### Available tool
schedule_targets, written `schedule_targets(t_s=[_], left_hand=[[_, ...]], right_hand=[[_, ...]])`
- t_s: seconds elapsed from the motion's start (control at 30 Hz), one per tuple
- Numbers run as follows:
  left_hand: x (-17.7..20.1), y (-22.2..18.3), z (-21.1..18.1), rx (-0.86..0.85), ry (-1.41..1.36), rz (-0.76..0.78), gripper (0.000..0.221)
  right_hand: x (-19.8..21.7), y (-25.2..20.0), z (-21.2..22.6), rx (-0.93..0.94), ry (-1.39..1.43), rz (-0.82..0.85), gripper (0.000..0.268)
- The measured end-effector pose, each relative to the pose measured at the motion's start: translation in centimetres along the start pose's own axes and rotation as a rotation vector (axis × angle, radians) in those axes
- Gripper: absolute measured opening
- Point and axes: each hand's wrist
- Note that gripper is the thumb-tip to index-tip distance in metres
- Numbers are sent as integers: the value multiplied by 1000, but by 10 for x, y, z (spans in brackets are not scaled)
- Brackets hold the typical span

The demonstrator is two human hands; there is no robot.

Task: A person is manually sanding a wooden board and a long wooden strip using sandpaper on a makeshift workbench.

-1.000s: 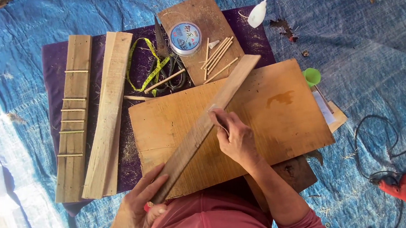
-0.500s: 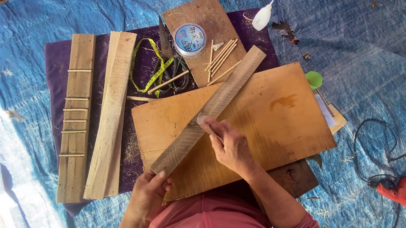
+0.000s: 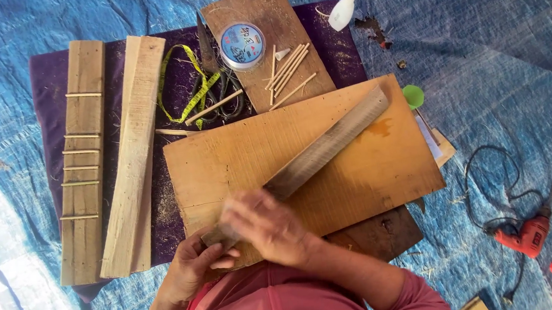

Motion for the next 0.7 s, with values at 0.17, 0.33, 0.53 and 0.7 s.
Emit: schedule_targets(t_s=[0.17,0.33,0.53,0.7], left_hand=[[14,0,-4,71,-59,-119,49],[12,-1,-6,138,-79,-145,45],[-2,0,-12,65,54,-92,30],[12,0,-4,134,87,-188,49]], right_hand=[[40,-24,-101,-299,-175,87,49],[47,-1,-77,-531,-150,-2,15],[-55,-34,29,-14,-119,165,41],[18,-17,-41,-171,-97,215,52]])
Point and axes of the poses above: each hand's wrist, its own y-axis towards the middle knuckle, its own x-axis out of the back of the hand, z = x × y, and after that the axes turned 8 degrees about -y, right-handed
